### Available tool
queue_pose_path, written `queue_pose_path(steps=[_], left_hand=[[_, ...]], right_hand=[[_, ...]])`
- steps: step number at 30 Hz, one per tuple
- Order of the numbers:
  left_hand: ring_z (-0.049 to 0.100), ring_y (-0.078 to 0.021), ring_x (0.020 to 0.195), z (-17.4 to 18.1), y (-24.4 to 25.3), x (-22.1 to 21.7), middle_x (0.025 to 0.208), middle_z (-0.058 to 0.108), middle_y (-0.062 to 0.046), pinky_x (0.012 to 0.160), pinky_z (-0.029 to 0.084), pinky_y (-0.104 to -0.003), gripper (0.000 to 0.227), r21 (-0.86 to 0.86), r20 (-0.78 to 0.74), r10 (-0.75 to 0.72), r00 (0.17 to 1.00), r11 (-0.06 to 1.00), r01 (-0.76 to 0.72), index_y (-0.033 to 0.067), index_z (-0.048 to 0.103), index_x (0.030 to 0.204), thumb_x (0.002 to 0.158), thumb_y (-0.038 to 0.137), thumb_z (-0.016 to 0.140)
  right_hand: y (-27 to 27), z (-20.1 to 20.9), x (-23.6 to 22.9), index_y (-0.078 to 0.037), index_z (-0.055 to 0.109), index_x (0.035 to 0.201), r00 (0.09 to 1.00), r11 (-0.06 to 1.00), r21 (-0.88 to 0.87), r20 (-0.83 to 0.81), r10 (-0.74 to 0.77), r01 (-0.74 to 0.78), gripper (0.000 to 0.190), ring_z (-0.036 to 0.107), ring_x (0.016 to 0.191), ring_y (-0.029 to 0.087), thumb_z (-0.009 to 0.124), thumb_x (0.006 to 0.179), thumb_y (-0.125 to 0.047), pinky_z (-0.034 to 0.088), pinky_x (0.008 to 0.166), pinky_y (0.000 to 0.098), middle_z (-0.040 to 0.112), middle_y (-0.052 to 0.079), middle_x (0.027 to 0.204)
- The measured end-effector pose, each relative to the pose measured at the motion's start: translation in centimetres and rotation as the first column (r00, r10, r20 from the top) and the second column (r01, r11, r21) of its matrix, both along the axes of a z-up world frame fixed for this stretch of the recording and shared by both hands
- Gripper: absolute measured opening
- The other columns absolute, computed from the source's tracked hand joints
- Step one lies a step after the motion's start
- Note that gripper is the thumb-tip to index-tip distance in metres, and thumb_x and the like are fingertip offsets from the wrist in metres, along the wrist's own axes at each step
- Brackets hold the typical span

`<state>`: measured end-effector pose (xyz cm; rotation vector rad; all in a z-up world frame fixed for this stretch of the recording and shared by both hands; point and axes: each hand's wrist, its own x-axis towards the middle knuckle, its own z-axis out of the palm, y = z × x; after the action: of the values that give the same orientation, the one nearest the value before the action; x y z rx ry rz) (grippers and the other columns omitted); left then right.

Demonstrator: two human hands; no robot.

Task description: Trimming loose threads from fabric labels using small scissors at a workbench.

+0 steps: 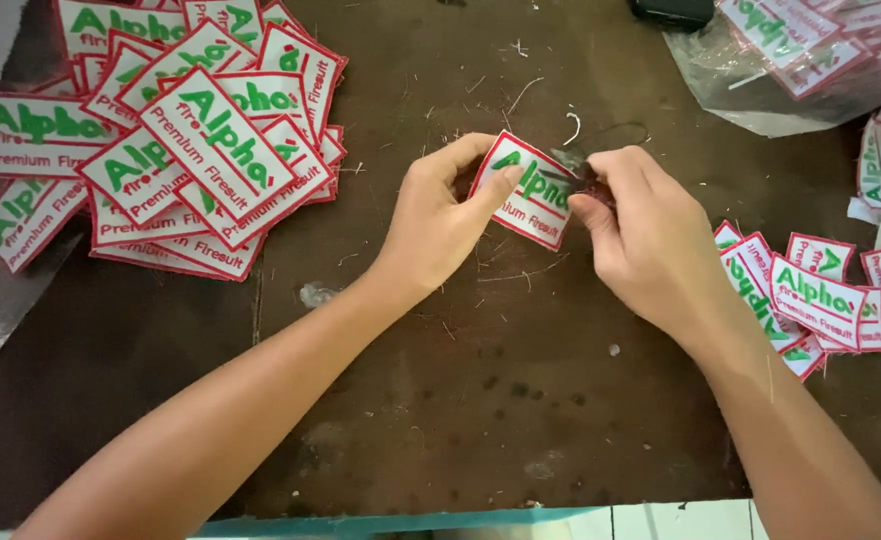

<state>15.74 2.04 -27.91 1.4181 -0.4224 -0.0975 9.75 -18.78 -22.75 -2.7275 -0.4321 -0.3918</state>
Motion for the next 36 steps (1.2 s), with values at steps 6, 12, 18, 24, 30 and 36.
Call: queue_pose_path(steps=[6, 12, 18, 24, 30, 36], left_hand=[[0.066, -0.0137, 0.083, 0.5, 0.2, -0.1, 0.087, 0.073, -0.011, 0.078, 0.058, -0.035, 0.014, 0.039, 0.031, -0.057, 0.998, 0.998, 0.056, 0.0072, 0.074, 0.109, 0.100, 0.013, 0.065], [0.063, -0.0115, 0.081, 0.6, 0.2, -0.2, 0.085, 0.073, -0.009, 0.079, 0.056, -0.034, 0.015, 0.006, -0.003, -0.082, 0.997, 0.997, 0.082, 0.0080, 0.075, 0.109, 0.101, 0.015, 0.063], [0.051, -0.0050, 0.072, 2.8, 0.4, -0.4, 0.081, 0.060, 0.007, 0.067, 0.042, -0.022, 0.020, 0.076, -0.137, -0.082, 0.987, 0.993, 0.093, 0.0088, 0.072, 0.099, 0.100, 0.022, 0.057], [0.053, -0.0056, 0.072, 2.5, 0.3, -0.5, 0.085, 0.062, 0.005, 0.067, 0.045, -0.023, 0.017, 0.094, -0.078, -0.068, 0.995, 0.993, 0.075, 0.0085, 0.069, 0.107, 0.100, 0.019, 0.059], [0.064, -0.0093, 0.094, 2.7, 0.4, -0.7, 0.109, 0.071, 0.001, 0.081, 0.051, -0.023, 0.021, 0.086, 0.030, -0.063, 0.998, 0.994, 0.061, 0.0096, 0.067, 0.116, 0.099, 0.010, 0.055], [0.061, -0.0074, 0.087, 2.6, 0.2, -0.8, 0.102, 0.070, 0.003, 0.077, 0.050, -0.022, 0.017, 0.094, 0.059, -0.039, 0.998, 0.995, 0.033, 0.0087, 0.066, 0.117, 0.102, 0.010, 0.057]], right_hand=[[-0.8, -1.2, 0.4, -0.007, 0.058, 0.119, 0.992, 0.988, -0.139, 0.099, 0.074, -0.060, 0.026, 0.059, 0.077, 0.036, 0.056, 0.115, -0.033, 0.051, 0.071, 0.0441, 0.048, 0.009, 0.088], [-1.2, -1.5, 0.7, -0.007, 0.059, 0.119, 0.984, 0.976, -0.205, 0.141, 0.108, -0.078, 0.029, 0.058, 0.074, 0.032, 0.054, 0.115, -0.036, 0.050, 0.071, 0.0404, 0.045, 0.006, 0.086], [-0.2, 0.3, 0.4, -0.004, 0.056, 0.114, 0.997, 0.983, -0.170, -0.030, 0.065, -0.069, 0.013, 0.049, 0.068, 0.031, 0.063, 0.108, -0.013, 0.041, 0.069, 0.0426, 0.056, 0.008, 0.096], [0.2, 1.0, -0.1, -0.004, 0.055, 0.117, 0.991, 0.987, -0.143, -0.121, 0.051, -0.068, 0.013, 0.046, 0.066, 0.034, 0.060, 0.108, -0.012, 0.042, 0.074, 0.0435, 0.058, 0.010, 0.100], [0.0, 0.9, 0.0, -0.007, 0.056, 0.113, 0.989, 0.977, -0.189, -0.126, 0.077, -0.100, 0.006, 0.047, 0.067, 0.033, 0.056, 0.109, -0.010, 0.041, 0.074, 0.0418, 0.058, 0.007, 0.098], [-0.8, 0.6, 0.1, -0.006, 0.057, 0.116, 0.993, 0.986, -0.167, -0.117, 0.006, -0.025, 0.011, 0.060, 0.075, 0.033, 0.053, 0.106, -0.004, 0.039, 0.070, 0.0455, 0.064, 0.009, 0.103]])
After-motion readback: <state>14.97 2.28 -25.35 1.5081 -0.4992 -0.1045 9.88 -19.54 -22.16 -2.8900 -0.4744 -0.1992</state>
